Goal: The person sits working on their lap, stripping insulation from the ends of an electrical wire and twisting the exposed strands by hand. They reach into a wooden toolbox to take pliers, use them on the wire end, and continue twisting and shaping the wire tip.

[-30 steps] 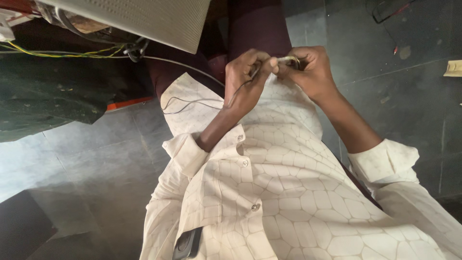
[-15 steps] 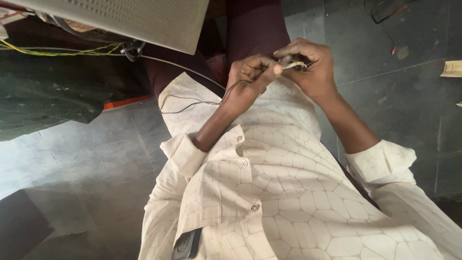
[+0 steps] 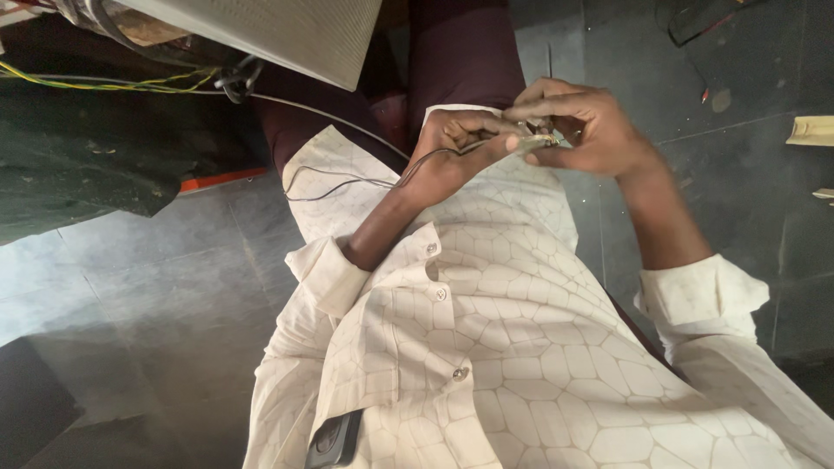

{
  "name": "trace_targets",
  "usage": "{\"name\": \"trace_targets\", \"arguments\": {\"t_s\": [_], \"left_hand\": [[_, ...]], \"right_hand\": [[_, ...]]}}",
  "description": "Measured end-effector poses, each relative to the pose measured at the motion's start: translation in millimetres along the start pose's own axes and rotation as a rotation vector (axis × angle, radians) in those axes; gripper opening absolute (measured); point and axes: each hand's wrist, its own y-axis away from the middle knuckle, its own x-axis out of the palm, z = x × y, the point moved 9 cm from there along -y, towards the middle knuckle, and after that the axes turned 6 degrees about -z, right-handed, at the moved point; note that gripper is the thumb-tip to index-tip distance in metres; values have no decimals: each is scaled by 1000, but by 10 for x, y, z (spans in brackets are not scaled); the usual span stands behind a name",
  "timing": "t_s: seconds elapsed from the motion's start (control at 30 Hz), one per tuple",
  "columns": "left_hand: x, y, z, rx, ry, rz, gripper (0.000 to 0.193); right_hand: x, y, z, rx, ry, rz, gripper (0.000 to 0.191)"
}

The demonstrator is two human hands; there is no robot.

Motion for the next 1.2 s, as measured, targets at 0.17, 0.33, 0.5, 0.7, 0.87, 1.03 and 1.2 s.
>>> {"name": "trace_targets", "arguments": {"t_s": [0.17, 0.33, 0.5, 0.7, 0.87, 1.03, 1.2], "left_hand": [[55, 7, -151, 107, -141, 19, 16], [31, -26, -163, 132, -447, -53, 15], [-157, -55, -28, -2, -256, -234, 19], [-277, 14, -32, 24, -203, -403, 28], [-351, 26, -49, 14, -294, -461, 34], [-311, 18, -52, 30, -245, -437, 35], [-345, 32, -140, 109, -221, -484, 28]], "right_hand": [[-99, 44, -5, 95, -223, -24, 42], [-225, 80, -27, -5, 233, -209, 22], [57, 203, 310, -401, 547, -250, 10], [524, 366, 410, -540, 972, -273, 17], [686, 348, 407, -639, 1106, -244, 15], [650, 397, 249, -587, 1092, -271, 21], [389, 555, -53, -313, 797, -477, 22]]}}
